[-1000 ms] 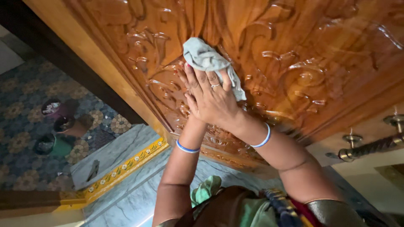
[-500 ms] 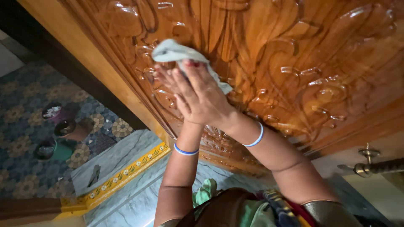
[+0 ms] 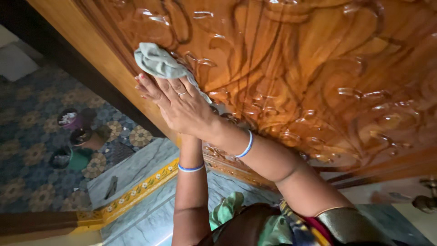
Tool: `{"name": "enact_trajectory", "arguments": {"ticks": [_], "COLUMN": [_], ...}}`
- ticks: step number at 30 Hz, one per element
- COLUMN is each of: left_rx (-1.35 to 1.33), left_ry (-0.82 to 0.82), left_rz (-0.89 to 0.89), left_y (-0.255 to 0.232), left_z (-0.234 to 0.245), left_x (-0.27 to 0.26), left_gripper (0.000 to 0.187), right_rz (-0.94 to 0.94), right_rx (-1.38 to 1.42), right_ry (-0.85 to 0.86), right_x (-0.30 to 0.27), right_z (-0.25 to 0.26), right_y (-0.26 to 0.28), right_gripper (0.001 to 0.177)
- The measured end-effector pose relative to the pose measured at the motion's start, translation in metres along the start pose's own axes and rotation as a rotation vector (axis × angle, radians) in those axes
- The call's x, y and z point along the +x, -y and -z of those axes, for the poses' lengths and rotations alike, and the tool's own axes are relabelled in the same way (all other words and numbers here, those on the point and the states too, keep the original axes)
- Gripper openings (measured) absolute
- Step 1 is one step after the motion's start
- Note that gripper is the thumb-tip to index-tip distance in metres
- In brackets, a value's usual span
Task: The person wipes a carved wooden door with a white cloth, moving methodically across the surface and around the door handle. The person uses both hands to rub the cloth into the carved details and along the flat areas of the door.
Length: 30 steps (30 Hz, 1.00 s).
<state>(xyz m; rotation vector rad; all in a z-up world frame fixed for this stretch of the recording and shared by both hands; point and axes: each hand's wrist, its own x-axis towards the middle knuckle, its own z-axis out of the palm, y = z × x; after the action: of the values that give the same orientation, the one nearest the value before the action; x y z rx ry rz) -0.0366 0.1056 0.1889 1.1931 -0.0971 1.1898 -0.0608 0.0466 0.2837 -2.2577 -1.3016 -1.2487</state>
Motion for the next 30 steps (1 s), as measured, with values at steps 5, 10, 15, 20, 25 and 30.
{"name": "enact_trajectory", "arguments": {"ticks": [5, 10, 15, 20, 25, 30], "left_rx": [0.499, 1.357, 0.402, 0.646, 0.78, 0.865], "left_ry": [0.003, -0.064, -0.396, 0.072, 0.181, 0.186], "left_rz": [-0.067, -0.305, -0.061, -0.141, 0.111, 0.189], "left_y": [-0.007, 0.02, 0.019, -0.022, 0.004, 0.059], "left_z": [0.024, 0.074, 0.116, 0.091, 0.072, 0.097], "left_x": [0.01, 0.016, -0.003, 0.001, -0.035, -0.123], "left_gripper": [0.062, 0.061, 0.044, 0.058, 0.069, 0.073], "right_rz": [-0.021, 0.182, 0.231, 0.128, -0.211, -0.31], "right_rx": [-0.123, -0.314, -0.386, 0.564, 0.989, 1.045], "right_ry": [0.028, -0.009, 0.048, 0.138, 0.317, 0.408], "right_x": [-0.001, -0.003, -0.029, -0.088, -0.136, -0.211], "right_z": [-0.029, -0.052, -0.076, -0.133, -0.123, -0.119], "right_y": [0.022, 0.025, 0.025, 0.033, 0.034, 0.034], "right_gripper": [0.063, 0.061, 0.06, 0.056, 0.065, 0.066]}}
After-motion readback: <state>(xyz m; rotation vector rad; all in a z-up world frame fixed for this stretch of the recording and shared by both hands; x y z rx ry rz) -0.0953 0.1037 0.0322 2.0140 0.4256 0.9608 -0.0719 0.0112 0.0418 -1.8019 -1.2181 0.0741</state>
